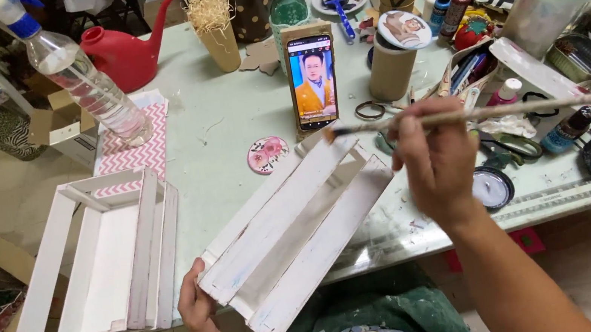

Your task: Painting a small wooden crate with white paint using a paintbrush on a workshop table.

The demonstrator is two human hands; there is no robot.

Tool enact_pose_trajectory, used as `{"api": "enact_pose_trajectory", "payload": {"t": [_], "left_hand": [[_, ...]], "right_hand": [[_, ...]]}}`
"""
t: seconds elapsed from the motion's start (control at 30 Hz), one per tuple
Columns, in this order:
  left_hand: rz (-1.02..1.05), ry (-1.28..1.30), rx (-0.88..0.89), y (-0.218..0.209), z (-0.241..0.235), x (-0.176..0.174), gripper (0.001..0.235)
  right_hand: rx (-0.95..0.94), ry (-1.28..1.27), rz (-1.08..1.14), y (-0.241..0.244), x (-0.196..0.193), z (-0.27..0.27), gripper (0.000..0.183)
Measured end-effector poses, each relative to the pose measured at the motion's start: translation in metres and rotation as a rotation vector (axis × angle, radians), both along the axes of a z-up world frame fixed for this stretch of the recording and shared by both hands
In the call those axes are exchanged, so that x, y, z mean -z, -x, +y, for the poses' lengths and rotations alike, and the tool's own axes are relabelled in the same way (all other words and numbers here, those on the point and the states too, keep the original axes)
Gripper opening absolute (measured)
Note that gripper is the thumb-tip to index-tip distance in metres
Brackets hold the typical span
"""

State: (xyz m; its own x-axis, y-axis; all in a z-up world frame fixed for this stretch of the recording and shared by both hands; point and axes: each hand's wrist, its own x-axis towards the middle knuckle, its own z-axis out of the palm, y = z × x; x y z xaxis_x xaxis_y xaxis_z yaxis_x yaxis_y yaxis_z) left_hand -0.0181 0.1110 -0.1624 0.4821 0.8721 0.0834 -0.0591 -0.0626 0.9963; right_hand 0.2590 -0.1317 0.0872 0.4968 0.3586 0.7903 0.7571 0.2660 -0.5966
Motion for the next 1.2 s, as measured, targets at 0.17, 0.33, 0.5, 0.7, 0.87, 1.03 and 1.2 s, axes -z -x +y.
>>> {"api": "enact_pose_trajectory", "payload": {"t": [0.17,0.33,0.5,0.7,0.87,1.03,1.2], "left_hand": [[-0.022,-0.348,-0.027,-0.015,-0.055,-0.088,0.055],[0.043,-0.949,-0.037,-0.024,-0.11,-0.155,0.082],[0.048,-0.996,-0.03,-0.023,-0.106,-0.153,0.082],[0.053,-1.042,-0.026,-0.027,-0.108,-0.165,0.098],[-0.029,-0.981,0.034,-0.023,-0.104,-0.157,0.09],[-0.045,-0.944,0.06,-0.023,-0.106,-0.161,0.098],[-0.068,-0.922,0.067,-0.019,-0.106,-0.162,0.086]], "right_hand": [[0.166,-0.189,-0.023,-0.019,0.002,-0.003,0.02],[0.161,-0.088,0.073,0.001,0.0,-0.002,0.013],[0.231,-0.021,0.024,0.004,0.008,-0.011,0.013],[0.247,-0.094,0.127,0.012,0.017,-0.02,0.013],[0.218,-0.049,0.003,0.034,0.021,-0.012,0.012],[0.02,-0.053,-0.057,0.09,0.024,0.003,0.01],[-0.427,-0.154,-0.006,0.128,0.054,0.01,0.006]]}}
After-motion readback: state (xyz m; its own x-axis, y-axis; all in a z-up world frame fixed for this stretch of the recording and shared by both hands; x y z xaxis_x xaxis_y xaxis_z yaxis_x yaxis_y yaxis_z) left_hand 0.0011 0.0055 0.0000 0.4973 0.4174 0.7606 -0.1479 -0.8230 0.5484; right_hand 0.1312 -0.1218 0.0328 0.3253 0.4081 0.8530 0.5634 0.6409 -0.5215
